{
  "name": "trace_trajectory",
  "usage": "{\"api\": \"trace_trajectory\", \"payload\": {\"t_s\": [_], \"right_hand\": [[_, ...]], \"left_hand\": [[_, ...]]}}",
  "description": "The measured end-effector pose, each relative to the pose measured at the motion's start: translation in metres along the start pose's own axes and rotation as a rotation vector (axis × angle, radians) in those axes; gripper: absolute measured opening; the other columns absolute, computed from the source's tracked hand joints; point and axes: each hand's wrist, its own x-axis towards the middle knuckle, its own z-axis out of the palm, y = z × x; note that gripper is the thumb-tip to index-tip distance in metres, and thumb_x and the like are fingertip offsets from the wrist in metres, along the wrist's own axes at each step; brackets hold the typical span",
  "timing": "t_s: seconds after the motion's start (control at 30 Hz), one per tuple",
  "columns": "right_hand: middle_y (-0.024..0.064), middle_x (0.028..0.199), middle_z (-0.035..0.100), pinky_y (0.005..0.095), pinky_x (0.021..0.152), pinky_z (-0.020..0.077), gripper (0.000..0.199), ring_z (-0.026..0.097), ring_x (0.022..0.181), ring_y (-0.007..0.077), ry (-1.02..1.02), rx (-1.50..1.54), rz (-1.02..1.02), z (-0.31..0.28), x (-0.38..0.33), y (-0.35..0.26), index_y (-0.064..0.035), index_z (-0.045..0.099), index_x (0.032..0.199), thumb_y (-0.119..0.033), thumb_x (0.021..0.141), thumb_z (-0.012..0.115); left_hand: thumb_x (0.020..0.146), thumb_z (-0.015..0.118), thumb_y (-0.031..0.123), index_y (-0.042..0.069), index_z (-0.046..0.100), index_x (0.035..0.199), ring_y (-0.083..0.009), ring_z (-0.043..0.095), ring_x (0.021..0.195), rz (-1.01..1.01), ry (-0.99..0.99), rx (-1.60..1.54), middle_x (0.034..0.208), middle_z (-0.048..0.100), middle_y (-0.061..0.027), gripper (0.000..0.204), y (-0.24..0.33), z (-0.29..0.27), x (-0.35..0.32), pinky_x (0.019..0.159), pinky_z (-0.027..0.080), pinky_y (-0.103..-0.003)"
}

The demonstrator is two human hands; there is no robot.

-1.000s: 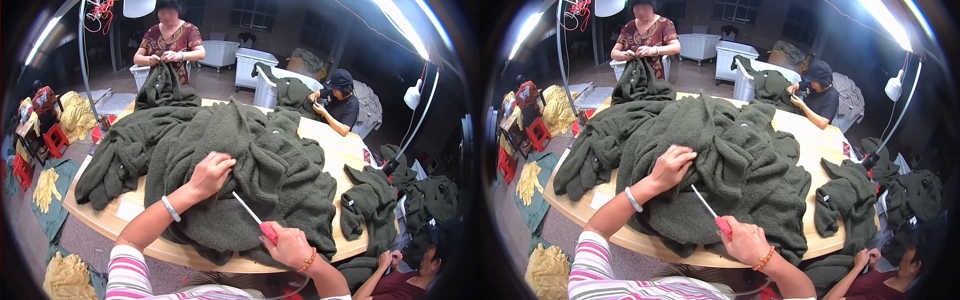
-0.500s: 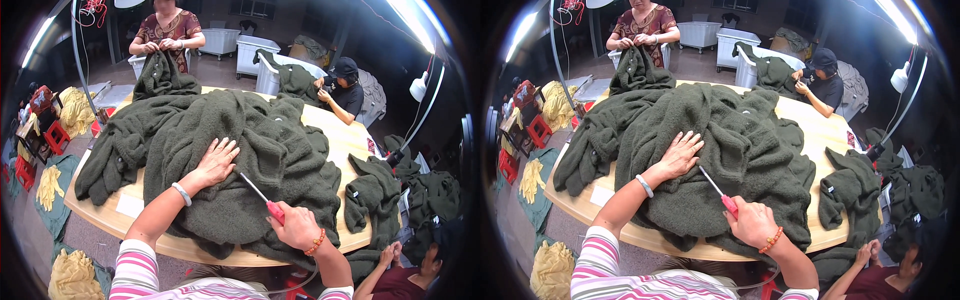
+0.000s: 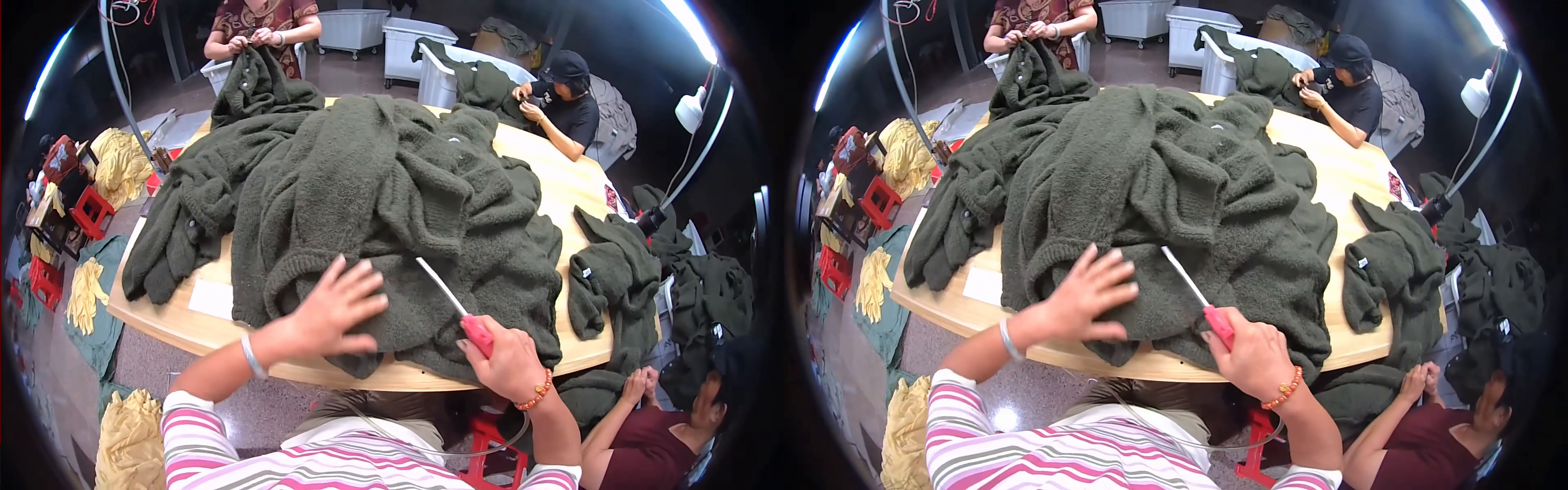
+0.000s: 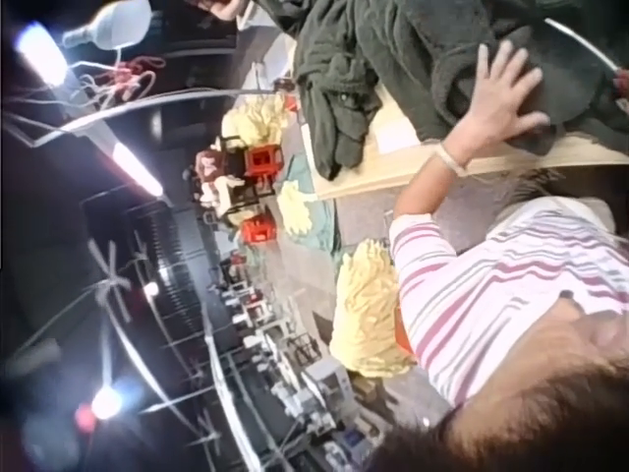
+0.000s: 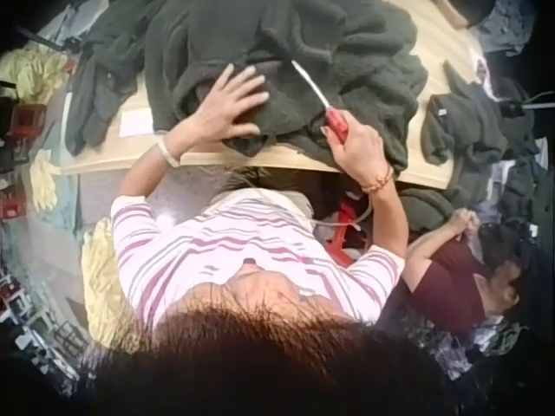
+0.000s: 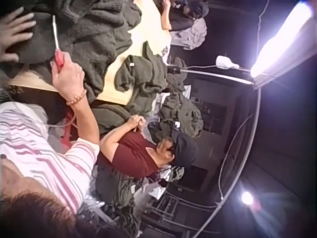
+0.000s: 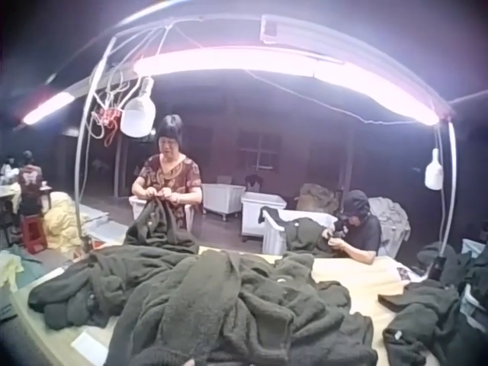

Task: Trimming excess threads from green knit sweaters using scissors in a garment factory.

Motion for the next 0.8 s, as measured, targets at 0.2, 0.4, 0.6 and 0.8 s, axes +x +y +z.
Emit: {"api": "trace_trajectory", "payload": {"t_s": [0.2,0.4,0.6,0.8], "right_hand": [[0.0170,0.084,0.068,0.0410,0.070,0.0528,0.024,0.066,0.078,0.0378,0.006,0.065,0.015,0.017,-0.021,0.021,-0.0060,0.064,0.105,-0.019,0.085,0.069],[0.0151,0.076,0.068,0.0366,0.065,0.0527,0.024,0.068,0.070,0.0318,0.146,0.139,-0.001,0.007,-0.031,0.024,-0.0035,0.064,0.105,-0.015,0.084,0.069],[0.0110,0.066,0.065,0.0341,0.061,0.0521,0.023,0.068,0.061,0.0235,0.160,0.189,0.049,0.010,-0.032,0.039,-0.0022,0.063,0.104,-0.014,0.085,0.068],[0.0129,0.068,0.066,0.0358,0.063,0.0523,0.024,0.068,0.064,0.0281,0.134,0.130,0.047,0.015,-0.023,0.040,-0.0031,0.064,0.104,-0.016,0.085,0.068]], "left_hand": [[0.073,0.073,0.016,0.008,0.060,0.122,-0.0322,0.054,0.122,0.037,0.013,0.273,0.125,0.059,-0.0159,0.052,0.023,0.028,-0.021,0.106,0.038,-0.049],[0.080,0.059,-0.009,0.000,0.064,0.111,-0.0199,0.067,0.094,-0.345,0.412,-0.720,0.100,0.070,-0.0100,0.032,0.020,-0.054,0.022,0.084,0.052,-0.032],[0.085,0.075,0.024,0.001,0.065,0.106,-0.0160,0.065,0.092,-0.316,-0.500,-0.570,0.100,0.068,-0.0095,0.033,0.023,-0.066,0.016,0.081,0.053,-0.030],[0.075,0.076,0.015,0.007,0.063,0.111,-0.0292,0.062,0.089,-0.152,0.404,0.159,0.097,0.065,-0.0120,0.039,0.009,-0.027,0.023,0.079,0.051,-0.038]]}}
